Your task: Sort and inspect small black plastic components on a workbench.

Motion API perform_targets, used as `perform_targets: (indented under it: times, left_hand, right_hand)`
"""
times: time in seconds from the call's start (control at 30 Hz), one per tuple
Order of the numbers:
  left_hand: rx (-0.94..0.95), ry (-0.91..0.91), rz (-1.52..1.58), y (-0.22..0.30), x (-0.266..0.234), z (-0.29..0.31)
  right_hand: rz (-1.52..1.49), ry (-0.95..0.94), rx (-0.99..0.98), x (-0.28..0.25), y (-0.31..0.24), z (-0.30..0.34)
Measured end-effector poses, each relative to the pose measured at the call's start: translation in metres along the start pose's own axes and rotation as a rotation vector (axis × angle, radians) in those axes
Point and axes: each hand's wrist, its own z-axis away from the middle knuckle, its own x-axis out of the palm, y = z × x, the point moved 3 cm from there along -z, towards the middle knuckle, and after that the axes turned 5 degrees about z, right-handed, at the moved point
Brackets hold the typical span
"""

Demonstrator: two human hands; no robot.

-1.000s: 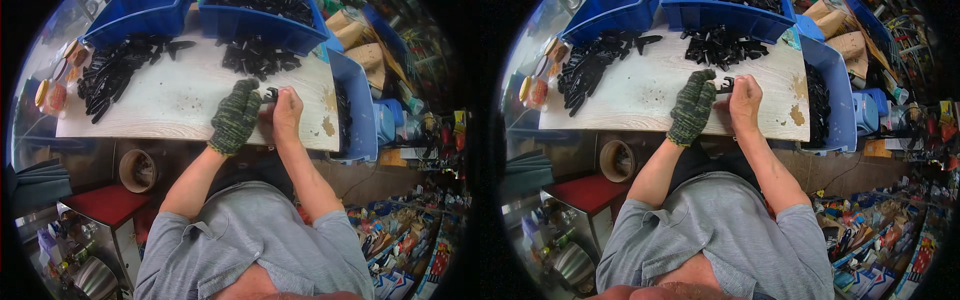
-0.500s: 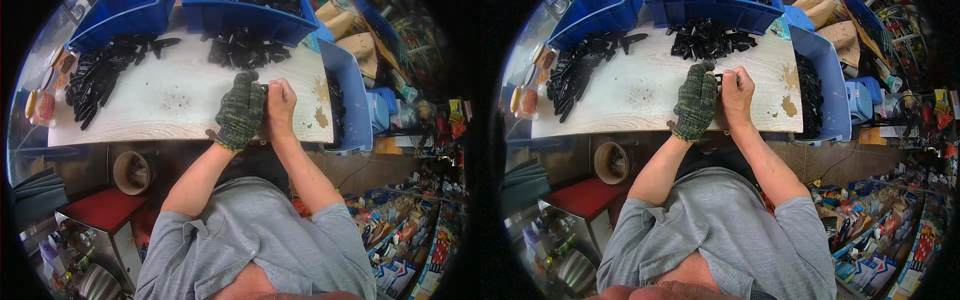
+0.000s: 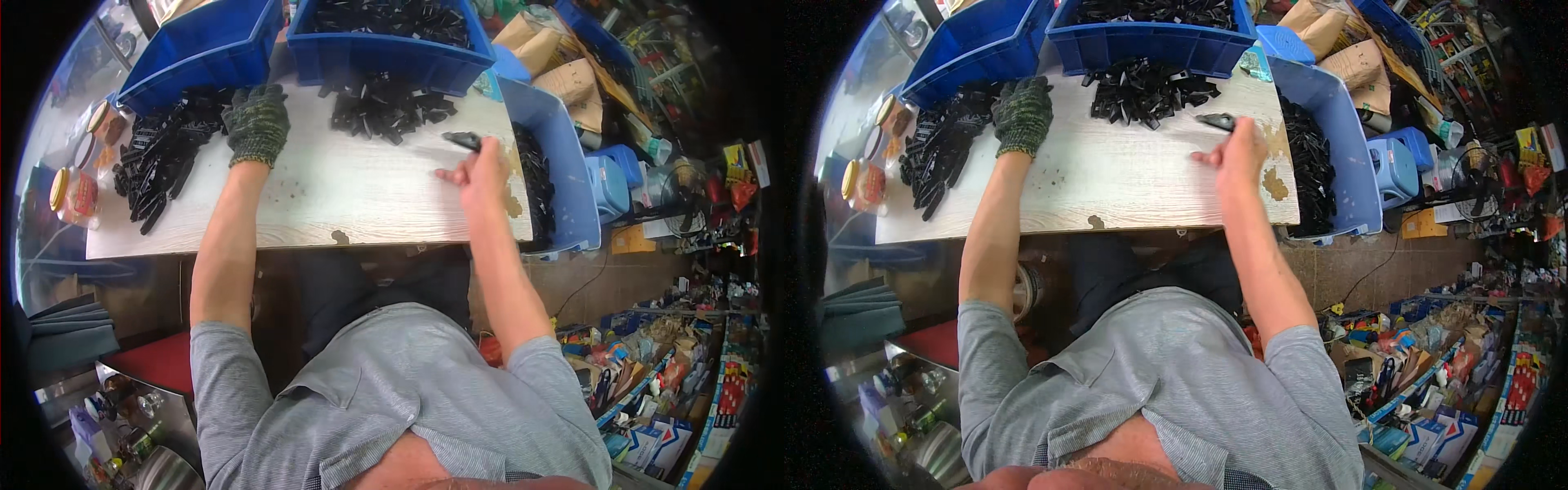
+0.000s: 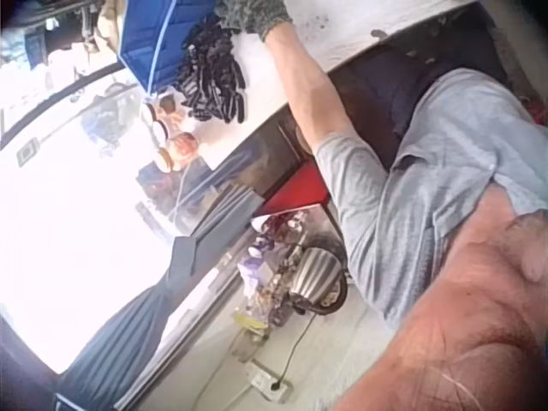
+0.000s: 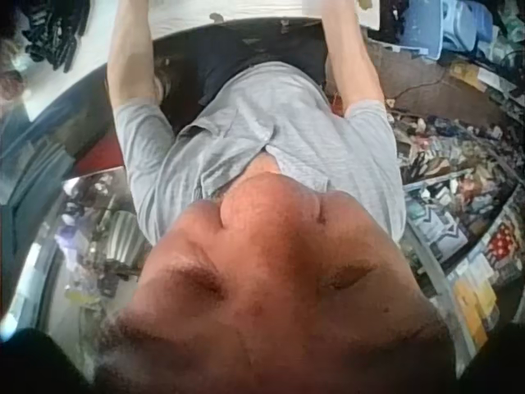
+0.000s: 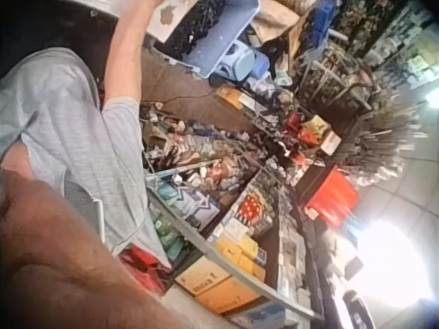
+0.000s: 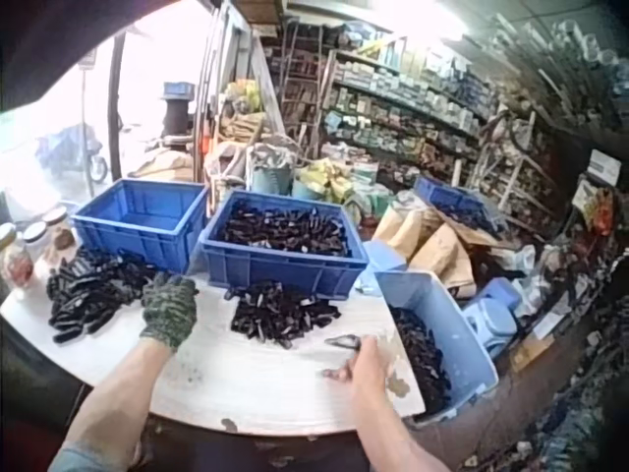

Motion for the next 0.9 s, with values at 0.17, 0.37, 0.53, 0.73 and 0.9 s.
perform_targets:
  times: [0.17, 0.37, 0.53, 0.73, 0.9]
  left_hand:
    - [0.052, -0.006, -0.005, -0.010, 0.018, 0.005]
    - [-0.017, 0.135, 0.266, 0.022, -0.018, 0.011]
    - [-0.099, 0.186, 1.100, 0.031, -0.025, 0.041]
    - [0.161, 0.042, 0.700, 0.034, -0.030, 0.081]
    - [0.120, -0.154, 0.356, 0.039, -0.030, 0.079]
  right_hand:
    - [0.003, 0.172, -0.074, -0.045, -0.032, -0.048]
    - [0.241, 0.101, 0.020, -0.037, -0.019, -0.064]
    - [0.462, -0.001, 0.064, -0.001, -0.015, -0.061]
    - [0.628, -0.059, 0.042, 0.025, -0.020, -0.062]
    - [0.710, -0.069, 0.042, 0.037, -0.018, -0.069]
